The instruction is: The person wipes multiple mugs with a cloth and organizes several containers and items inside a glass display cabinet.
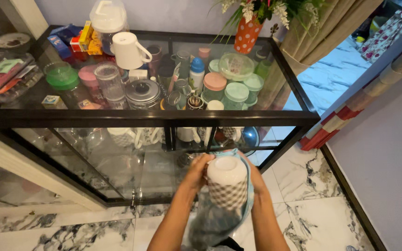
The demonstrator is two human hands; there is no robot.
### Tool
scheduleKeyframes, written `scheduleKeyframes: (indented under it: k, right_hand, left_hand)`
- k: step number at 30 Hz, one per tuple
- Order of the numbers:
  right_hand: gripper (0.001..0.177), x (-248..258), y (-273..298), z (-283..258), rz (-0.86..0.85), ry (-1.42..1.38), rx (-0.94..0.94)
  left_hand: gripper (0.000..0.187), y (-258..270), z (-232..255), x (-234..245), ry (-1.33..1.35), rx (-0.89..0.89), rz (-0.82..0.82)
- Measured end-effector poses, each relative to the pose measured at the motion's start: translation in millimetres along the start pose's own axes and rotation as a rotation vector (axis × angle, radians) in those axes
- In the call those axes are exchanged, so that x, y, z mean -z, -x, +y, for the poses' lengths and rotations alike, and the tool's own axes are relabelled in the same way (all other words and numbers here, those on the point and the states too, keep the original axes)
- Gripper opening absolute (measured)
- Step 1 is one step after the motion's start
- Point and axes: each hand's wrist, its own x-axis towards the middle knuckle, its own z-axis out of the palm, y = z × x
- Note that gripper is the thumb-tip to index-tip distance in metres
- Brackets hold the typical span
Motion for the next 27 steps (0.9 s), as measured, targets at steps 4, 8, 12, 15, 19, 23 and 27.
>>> scheduleKeyframes:
  k: [4,8,12,15,19,23,27]
  right_hand:
    - [0.036,-9.6,19.9,33.6,0.115,-0.152,-0.073]
    - [0.036,-26.7,42.7,57.0,0.377,-0.266,0.194]
    - [0.025,-45.3,56.2,58.5,0.629,-0.092,0.724]
    - [0.039,-50.0,49.5,70.0,0.471,0.594,0.895]
    - [0.036,-50.6,39.7,75.2,0.205,0.508,0.536]
    - [0.034,-54.6,13.6,67.9,0.172,0.136,0.135]
    - [0.031,-65.6,12.0,74.9,0.137,-0.022,0.016]
  left_hand:
    - [0.028,30.0,32.5,-48.7,0.249,0.067,0.074]
    - [0.043,47.3,56.2,-78.4,0.588,0.17,0.236]
    - [0.04,40.4,22.7,-43.4,0.608,0.064,0.394]
    - [0.041,41.1,-8.8,-22.9,0.506,-0.062,0.25]
    - [0.031,50.7,1.9,-17.2,0.383,-0.067,0.276]
    - [0.032,55.4,8.5,1.2,0.026,-0.092,0.085]
    - [0.029,66.0,17.9,10.5,-0.026,-0.1,0.228]
